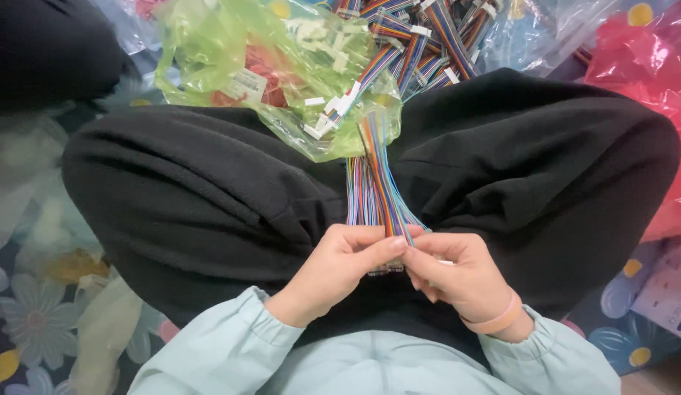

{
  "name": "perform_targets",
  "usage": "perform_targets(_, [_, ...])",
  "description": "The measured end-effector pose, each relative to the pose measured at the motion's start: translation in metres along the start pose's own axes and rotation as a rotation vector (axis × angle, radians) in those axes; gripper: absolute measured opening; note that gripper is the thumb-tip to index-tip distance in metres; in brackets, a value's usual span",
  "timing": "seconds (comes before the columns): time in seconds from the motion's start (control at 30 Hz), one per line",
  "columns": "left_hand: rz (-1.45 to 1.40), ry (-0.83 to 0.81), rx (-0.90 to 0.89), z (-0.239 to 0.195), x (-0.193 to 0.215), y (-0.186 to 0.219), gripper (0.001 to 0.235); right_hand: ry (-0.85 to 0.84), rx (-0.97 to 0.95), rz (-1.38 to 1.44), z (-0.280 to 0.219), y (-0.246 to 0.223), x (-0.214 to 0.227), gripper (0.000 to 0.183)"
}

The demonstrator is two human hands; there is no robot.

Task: The person sits on the floor and assembles flat ribbon cables with white plastic connectors. They pick up bundles of cables, align the ends, and slide the connectors onto the wires, repeating the process for multiple cables.

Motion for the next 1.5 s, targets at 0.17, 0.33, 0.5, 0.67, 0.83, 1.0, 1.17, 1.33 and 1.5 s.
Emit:
perform_targets(0.17, [-0.12, 0.194, 0.053, 0.015, 0.001, 0.008, 0.027, 0.015, 0.082, -0.134, 0.0, -0.004, -0.006, 0.018])
perform_targets(0.33, [-0.161, 0.333, 0.07, 0.015, -0.001, 0.019, 0.03, -0.032, 0.069, -0.118, 0.003, -0.005, -0.004, 0.016])
perform_targets(0.5, [0.072, 0.159, -0.046, 0.015, 0.006, 0.034, 0.026, -0.069, 0.053, -0.188, 0.005, -0.002, -0.004, 0.018])
perform_targets(0.67, [-0.281, 0.265, -0.047, 0.034, 0.026, 0.043, 0.029, -0.099, -0.038, -0.243, -0.005, -0.005, -0.007, 0.022])
perform_targets(0.83, [-0.09, 0.242, -0.134, 0.024, 0.015, 0.047, 0.034, -0.188, -0.109, -0.566, 0.007, -0.027, 0.004, 0.026])
perform_targets(1.0, [0.236, -0.003, -0.183, 0.012, 0.0, 0.048, 0.017, -0.043, 0.326, -0.157, 0.014, -0.07, -0.002, 0.026])
perform_targets(1.17, [0.236, 0.018, -0.189, 0.005, -0.002, 0.05, 0.014, -0.078, 0.372, -0.014, 0.014, -0.072, -0.016, 0.017])
perform_targets(1.33, [0.164, -0.016, -0.144, 0.005, 0.0, 0.044, 0.014, -0.149, 0.272, 0.057, 0.015, -0.067, -0.016, 0.022])
perform_targets(1.5, [0.218, 0.024, -0.204, 0.004, 0.0, 0.046, 0.014, -0.083, 0.281, 0.046, 0.014, -0.068, -0.019, 0.02])
Point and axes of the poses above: each hand's wrist, its own z-axis towards the middle knuckle, its own x-axis out of the back of the hand, y = z × x, the point moved 2 cm from there along z, towards the middle knuckle, and after that the axes turned 11 degrees about y, right-handed, at the moved point
